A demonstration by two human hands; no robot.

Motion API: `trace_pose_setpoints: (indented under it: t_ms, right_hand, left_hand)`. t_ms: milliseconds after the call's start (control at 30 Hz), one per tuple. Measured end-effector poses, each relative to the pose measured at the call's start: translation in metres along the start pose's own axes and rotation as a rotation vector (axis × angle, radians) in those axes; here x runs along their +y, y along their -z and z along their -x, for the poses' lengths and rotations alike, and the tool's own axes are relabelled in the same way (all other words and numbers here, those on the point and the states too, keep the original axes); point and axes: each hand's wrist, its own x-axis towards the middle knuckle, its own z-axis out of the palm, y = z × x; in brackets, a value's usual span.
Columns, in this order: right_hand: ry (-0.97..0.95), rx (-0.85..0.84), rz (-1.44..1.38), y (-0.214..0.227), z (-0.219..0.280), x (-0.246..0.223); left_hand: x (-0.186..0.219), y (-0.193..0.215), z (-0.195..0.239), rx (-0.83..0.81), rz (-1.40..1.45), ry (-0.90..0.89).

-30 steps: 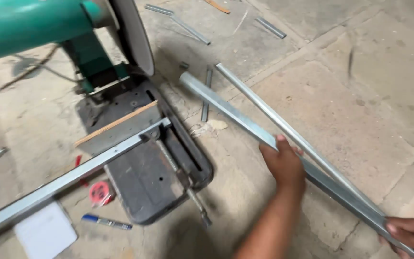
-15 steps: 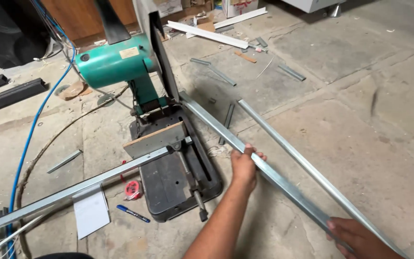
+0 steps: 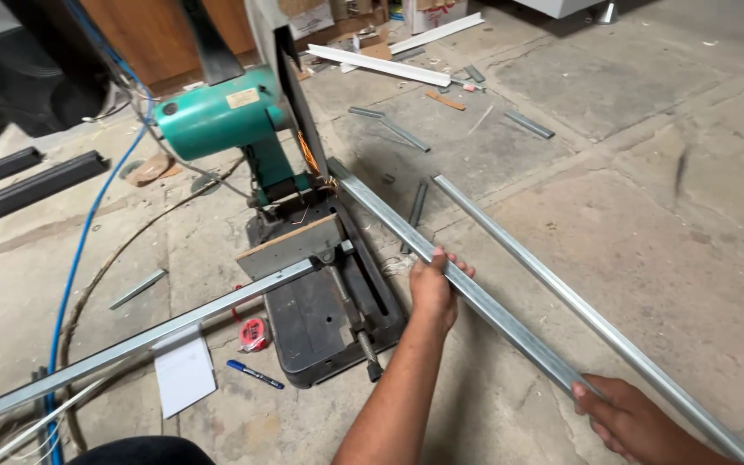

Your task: Measuring a long metal square tube and cutting it to size using a heavy-duty electric chop saw.

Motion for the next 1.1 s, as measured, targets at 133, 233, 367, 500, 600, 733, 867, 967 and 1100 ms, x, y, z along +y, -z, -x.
trace_pose_setpoints:
  t_ms: [133, 233, 367, 500, 600, 733, 867, 967, 1100]
  right_hand:
    - [0.060, -0.007, 0.022, -0.004, 0.012, -0.011]
    - [0.046, 0.023, 0.046, -0.012, 0.016, -0.017]
    - [0.058, 0.022, -0.005, -0.020, 0.020, -0.011]
    - [0.109, 0.021, 0.032, -0.022, 0.018, -0.007]
    - [0.213, 0.054, 0.110, -0.022, 0.007, 0.011]
    - [0.368, 0.196, 0.333, -0.031, 0.014, 0.006]
    - [0.156, 0.274, 0.446, -0.051, 0.060, -0.048]
    - [0.013, 0.304, 0.551, -0.058, 0.074, -0.060]
    - [0.089, 0.353, 0.568, -0.059, 0.074, -0.054]
  left_hand:
    - [0.003, 0.001, -0.003, 0.028, -0.018, -0.005]
    - [0.007, 0.001, -0.004, 0.033, -0.031, -0.006]
    - [0.007, 0.001, 0.004, 0.087, -0.009, 0.030]
    - [0.009, -0.001, 0.007, 0.113, -0.039, 0.016]
    - [0.012, -0.004, 0.010, 0.104, -0.014, 0.027]
    - [0.015, -0.010, 0.014, 0.124, 0.030, 0.071]
    - [0.015, -0.012, 0.012, 0.153, 0.065, 0.107]
    - [0.012, -0.007, 0.005, 0.092, 0.148, 0.132]
    - [0.011, -0.004, -0.002, 0.063, 0.176, 0.172]
